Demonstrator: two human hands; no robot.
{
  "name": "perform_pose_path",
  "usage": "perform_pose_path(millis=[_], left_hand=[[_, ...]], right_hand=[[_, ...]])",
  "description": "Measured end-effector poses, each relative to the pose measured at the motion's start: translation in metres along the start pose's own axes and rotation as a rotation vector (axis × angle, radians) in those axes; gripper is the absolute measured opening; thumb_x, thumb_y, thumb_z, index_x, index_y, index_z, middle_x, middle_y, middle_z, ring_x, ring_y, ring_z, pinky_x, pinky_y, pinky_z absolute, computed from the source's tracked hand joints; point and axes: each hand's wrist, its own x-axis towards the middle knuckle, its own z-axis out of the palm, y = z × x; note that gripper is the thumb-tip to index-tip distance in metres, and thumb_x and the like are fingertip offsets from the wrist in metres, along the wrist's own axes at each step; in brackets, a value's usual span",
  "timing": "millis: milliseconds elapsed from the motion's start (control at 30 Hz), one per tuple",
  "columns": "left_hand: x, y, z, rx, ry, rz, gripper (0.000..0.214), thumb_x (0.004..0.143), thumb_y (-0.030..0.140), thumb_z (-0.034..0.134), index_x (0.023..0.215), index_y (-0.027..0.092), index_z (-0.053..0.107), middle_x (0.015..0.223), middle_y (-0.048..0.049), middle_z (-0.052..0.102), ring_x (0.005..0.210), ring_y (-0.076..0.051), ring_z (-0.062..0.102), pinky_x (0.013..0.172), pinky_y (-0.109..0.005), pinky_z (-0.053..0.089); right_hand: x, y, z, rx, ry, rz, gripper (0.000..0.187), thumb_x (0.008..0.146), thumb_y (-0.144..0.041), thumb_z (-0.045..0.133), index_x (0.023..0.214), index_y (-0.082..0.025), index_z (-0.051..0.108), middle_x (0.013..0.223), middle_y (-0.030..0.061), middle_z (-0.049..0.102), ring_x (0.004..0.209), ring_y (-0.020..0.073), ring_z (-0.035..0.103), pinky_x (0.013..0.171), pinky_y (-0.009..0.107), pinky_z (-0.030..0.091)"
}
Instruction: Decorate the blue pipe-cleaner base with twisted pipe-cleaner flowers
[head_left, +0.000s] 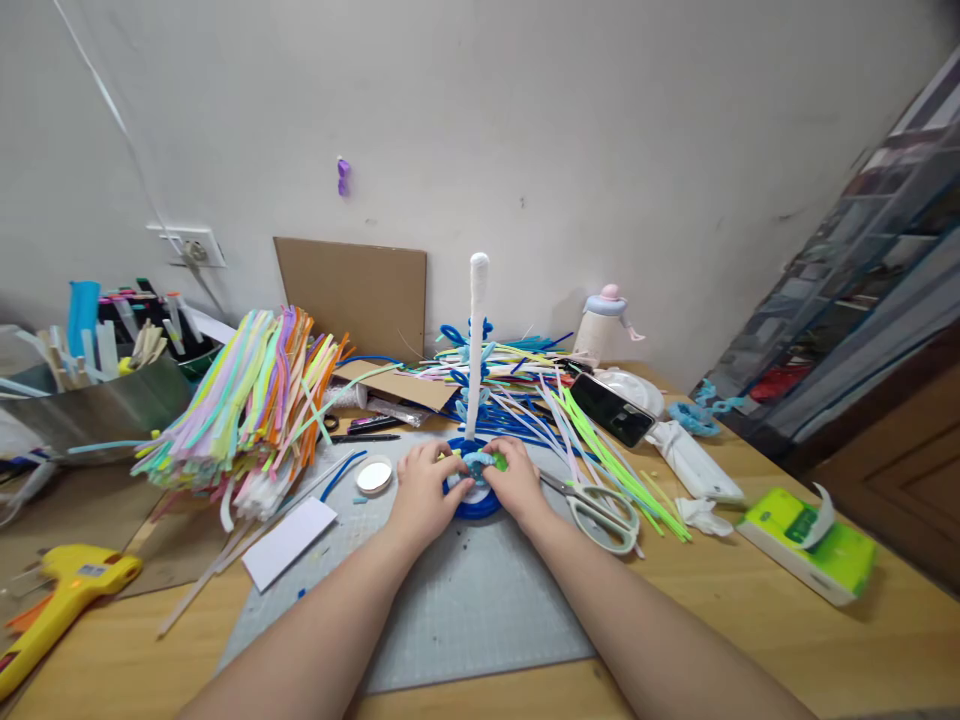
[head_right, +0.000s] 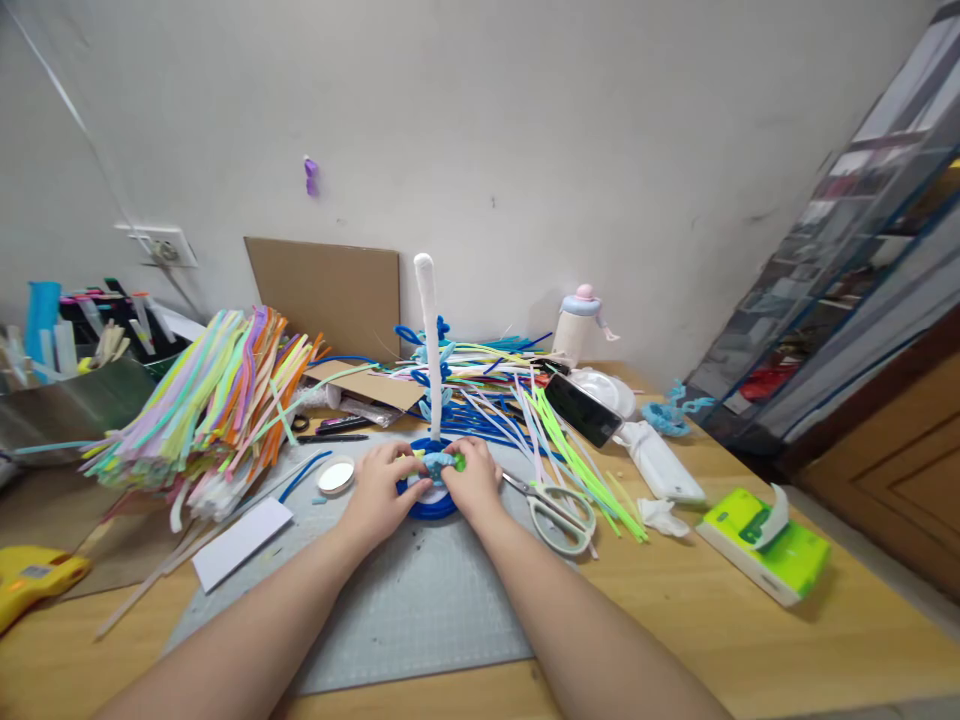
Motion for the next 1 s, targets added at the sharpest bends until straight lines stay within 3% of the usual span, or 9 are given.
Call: perform_pose_path(millis=[267,733,867,1000], left_hand=[[0.003,-0.006,-0.01,0.09,-0.049,0.15,0.012,0.078,0.034,0.06,0.088,0.03,0.065,0.106,-0.0015,0.056,0.103,-0.022,0.043,0.088,-0.04,0.029],[0.001,-0.006,-0.008,0.071,-0.039,0.143,0.011,0.079,0.031,0.059,0.088,0.03,0.065,0.106,-0.0025,0.057,0.103,-0.022,0.044,0.09,-0.04,0.03],[-0.003,-0.005,-0.007,0.046,-0.031,0.143,0.014,0.08,0.027,0.057,0.093,0.029,0.063,0.107,-0.0027,0.056,0.103,-0.021,0.045,0.09,-0.039,0.031],[-0.005,-0.006,-0.007,0.019,-0.038,0.143,0.021,0.081,0.026,0.055,0.101,0.028,0.061,0.109,-0.0031,0.056,0.105,-0.021,0.045,0.091,-0.038,0.032]], right_hand=[[0.0,0.001,0.001,0.01,0.003,0.01,0.019,0.064,-0.019,0.054,0.08,-0.022,0.063,0.103,0.0022,0.056,0.099,0.0227,0.053,0.088,0.038,0.034],[-0.001,0.004,-0.001,0.096,-0.012,-0.029,0.02,0.063,-0.018,0.052,0.081,-0.021,0.062,0.103,0.0037,0.056,0.101,0.0226,0.052,0.092,0.038,0.035],[0.002,0.008,-0.015,0.168,-0.068,-0.101,0.032,0.062,-0.015,0.048,0.091,-0.02,0.062,0.102,0.0037,0.06,0.099,0.0204,0.055,0.087,0.033,0.041],[0.002,0.002,-0.042,0.177,-0.011,-0.195,0.036,0.061,-0.012,0.043,0.091,-0.018,0.061,0.1,0.0051,0.062,0.098,0.02,0.055,0.084,0.032,0.042]])
